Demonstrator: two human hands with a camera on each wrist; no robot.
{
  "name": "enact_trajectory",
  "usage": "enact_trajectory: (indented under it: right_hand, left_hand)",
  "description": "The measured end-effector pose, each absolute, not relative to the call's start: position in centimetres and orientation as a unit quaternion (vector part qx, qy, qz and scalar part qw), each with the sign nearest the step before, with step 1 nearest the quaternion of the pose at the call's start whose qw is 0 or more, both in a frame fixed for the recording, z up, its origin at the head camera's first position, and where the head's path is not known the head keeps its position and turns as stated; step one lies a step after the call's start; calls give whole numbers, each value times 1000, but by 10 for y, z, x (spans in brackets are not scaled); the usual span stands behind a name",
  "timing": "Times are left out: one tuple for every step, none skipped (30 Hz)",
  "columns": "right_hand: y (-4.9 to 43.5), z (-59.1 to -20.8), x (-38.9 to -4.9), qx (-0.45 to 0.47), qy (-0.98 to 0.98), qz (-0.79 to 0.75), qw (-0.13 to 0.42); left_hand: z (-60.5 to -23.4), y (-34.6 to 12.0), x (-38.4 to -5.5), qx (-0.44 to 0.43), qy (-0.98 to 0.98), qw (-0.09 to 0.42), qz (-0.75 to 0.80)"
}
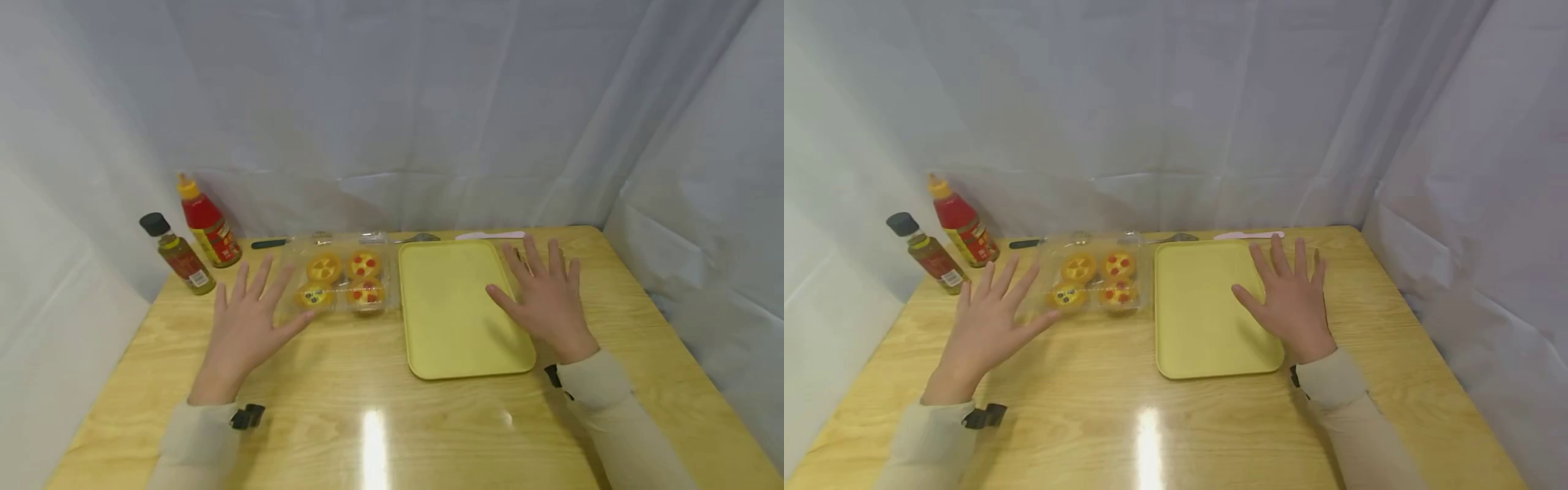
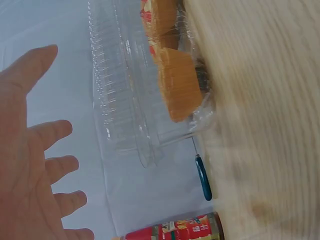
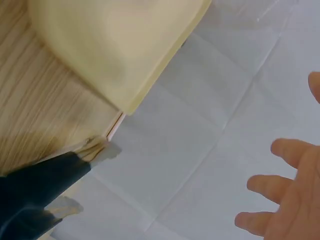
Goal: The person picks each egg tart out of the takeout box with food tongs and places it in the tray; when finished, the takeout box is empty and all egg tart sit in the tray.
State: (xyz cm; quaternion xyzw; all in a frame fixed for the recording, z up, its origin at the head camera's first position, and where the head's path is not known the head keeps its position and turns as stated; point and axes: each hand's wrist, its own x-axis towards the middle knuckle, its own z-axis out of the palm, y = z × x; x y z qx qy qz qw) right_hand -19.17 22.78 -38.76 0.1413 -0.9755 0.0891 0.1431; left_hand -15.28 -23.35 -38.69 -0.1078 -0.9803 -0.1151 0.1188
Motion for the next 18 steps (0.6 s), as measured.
enact_trajectory:
  right_hand:
    - [226,-388,-192,146,-973,87,153]
    - [224,-388,-192,151,-971,86,166]
    - [222,-389,-192,155,-968,87,179]
    - [220,-389,-192,160,-965,86,191]
    - [218,-390,-193,165,-961,84,205]
    - [215,-391,-194,171,-957,84,220]
    - [213,-392,-194,177,-953,82,233]
    - [211,-392,-194,185,-948,83,245]
    - [208,-392,-195,193,-944,84,255]
    - [206,-392,-195,202,-939,86,265]
    - [203,-392,-195,212,-933,88,276]
    - [201,-391,-195,220,-928,93,285]
    - [198,-391,-195,229,-923,99,292]
    - [195,-391,-195,238,-917,108,300]
    - [192,-390,-195,246,-912,115,307]
    - [189,-390,-195,253,-907,123,314]
    - [186,-390,-195,259,-902,129,321]
    - [183,-391,-195,264,-898,135,326]
  left_hand:
    - [-387,-234,-152,-105,-980,120,-116]
    - [-388,-234,-152,-104,-980,121,-116]
    - [-388,-235,-152,-102,-980,123,-117]
    - [-389,-235,-151,-100,-980,125,-119]
    - [-389,-236,-151,-99,-980,127,-121]
    - [-390,-236,-150,-98,-979,129,-123]
    - [-390,-237,-150,-97,-979,131,-123]
    - [-390,-237,-150,-97,-979,133,-124]
    - [-391,-237,-150,-96,-978,135,-125]
    - [-391,-238,-150,-96,-978,138,-125]
    - [-391,-238,-150,-96,-978,140,-125]
    - [-391,-239,-151,-95,-977,143,-126]
    - [-391,-239,-151,-94,-976,147,-127]
    - [-392,-240,-151,-93,-976,151,-130]
    - [-392,-241,-152,-91,-974,156,-133]
    - [-393,-242,-152,-89,-973,163,-137]
    - [-394,-242,-152,-87,-971,169,-143]
    - [-395,-243,-153,-84,-970,174,-150]
